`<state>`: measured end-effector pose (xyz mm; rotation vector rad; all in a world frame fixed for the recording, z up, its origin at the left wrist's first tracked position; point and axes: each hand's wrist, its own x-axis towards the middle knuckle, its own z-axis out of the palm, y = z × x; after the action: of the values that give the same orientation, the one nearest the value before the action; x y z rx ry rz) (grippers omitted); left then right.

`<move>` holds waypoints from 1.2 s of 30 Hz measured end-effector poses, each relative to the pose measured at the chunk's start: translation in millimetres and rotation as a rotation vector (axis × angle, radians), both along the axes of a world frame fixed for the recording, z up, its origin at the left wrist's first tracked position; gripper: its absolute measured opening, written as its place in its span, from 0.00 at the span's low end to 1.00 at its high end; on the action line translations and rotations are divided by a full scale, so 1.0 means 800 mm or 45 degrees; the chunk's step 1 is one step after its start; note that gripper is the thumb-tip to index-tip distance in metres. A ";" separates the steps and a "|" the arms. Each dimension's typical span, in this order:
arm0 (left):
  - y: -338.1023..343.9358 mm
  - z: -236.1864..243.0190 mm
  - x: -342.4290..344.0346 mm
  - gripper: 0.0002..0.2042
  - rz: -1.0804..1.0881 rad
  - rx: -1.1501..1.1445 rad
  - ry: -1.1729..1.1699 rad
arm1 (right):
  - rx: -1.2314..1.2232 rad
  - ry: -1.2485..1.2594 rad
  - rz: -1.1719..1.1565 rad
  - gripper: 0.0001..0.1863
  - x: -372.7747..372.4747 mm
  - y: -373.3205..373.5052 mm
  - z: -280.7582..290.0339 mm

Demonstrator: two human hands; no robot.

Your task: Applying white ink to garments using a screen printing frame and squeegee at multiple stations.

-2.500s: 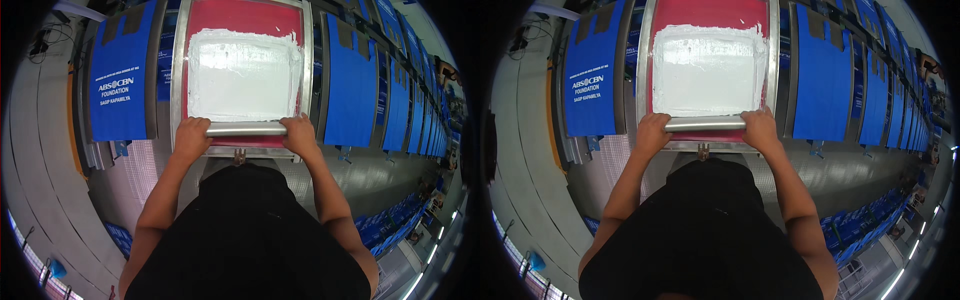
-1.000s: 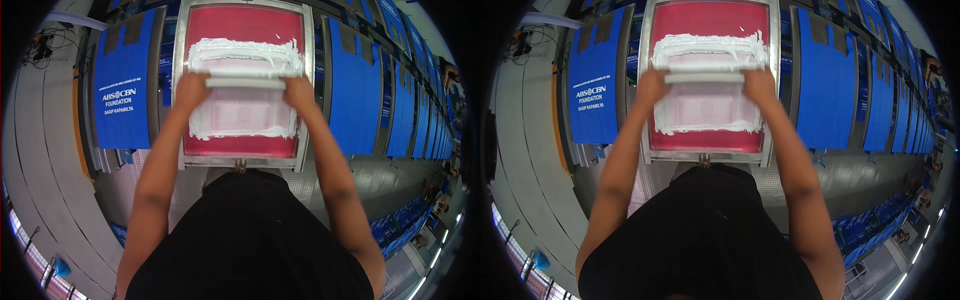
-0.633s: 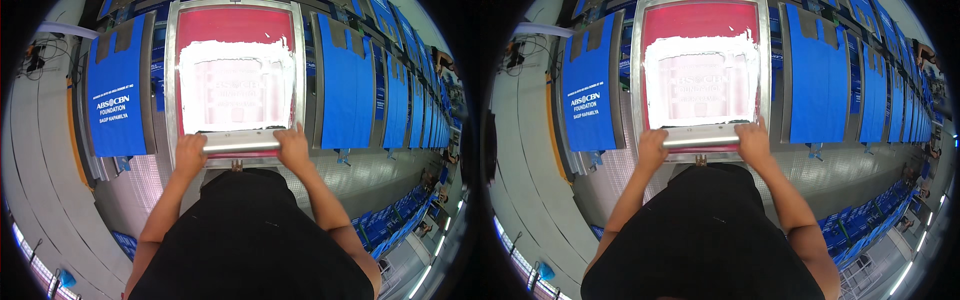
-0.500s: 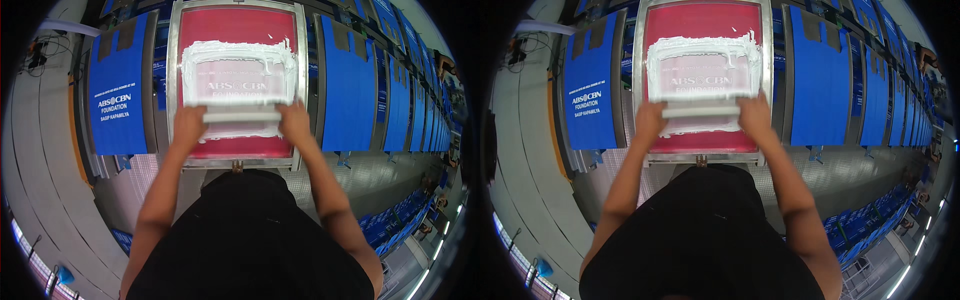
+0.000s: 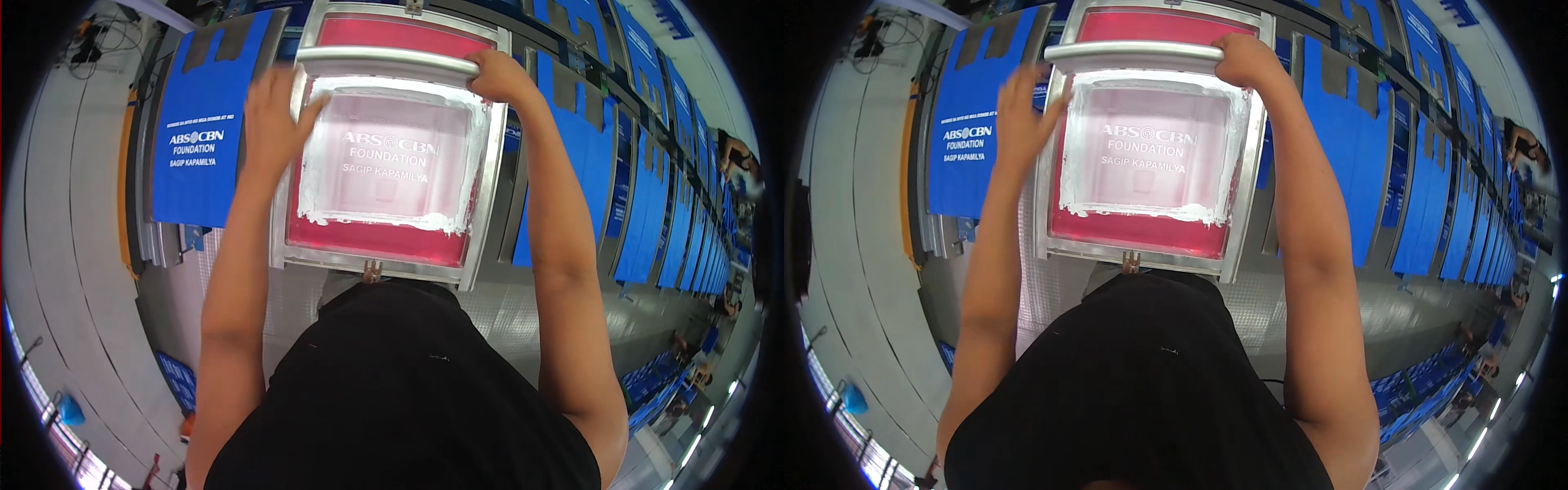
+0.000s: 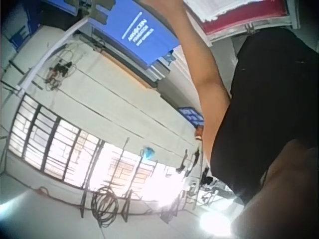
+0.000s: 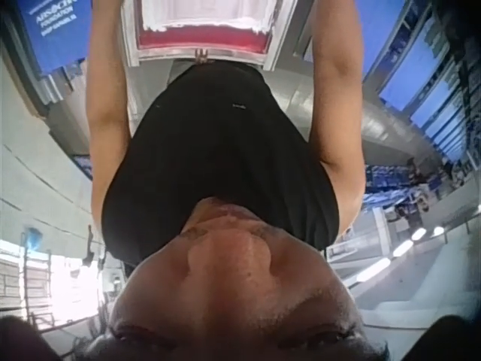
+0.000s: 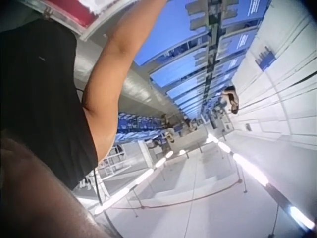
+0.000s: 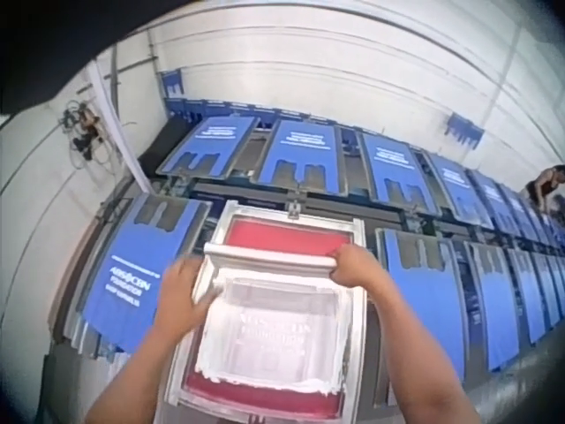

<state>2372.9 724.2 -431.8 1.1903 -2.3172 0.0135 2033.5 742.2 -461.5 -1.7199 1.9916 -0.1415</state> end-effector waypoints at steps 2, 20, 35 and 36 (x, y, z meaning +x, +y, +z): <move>0.089 -0.015 0.032 0.16 0.175 0.874 -0.137 | -0.113 -0.012 0.036 0.27 -0.016 -0.011 -0.022; 0.324 -0.152 0.097 0.19 -0.189 2.342 0.530 | -0.163 0.138 0.139 0.26 0.067 0.019 -0.046; 0.337 -0.190 0.086 0.21 0.171 2.097 0.179 | -0.387 0.125 0.037 0.20 0.183 0.308 -0.039; 0.339 -0.202 0.090 0.21 0.174 2.078 0.244 | -0.405 0.119 0.058 0.20 0.166 0.311 -0.044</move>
<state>2445.0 995.5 -593.2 1.7873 -1.7613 -2.1064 2166.3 990.6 -496.8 -1.9991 2.0834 -0.3868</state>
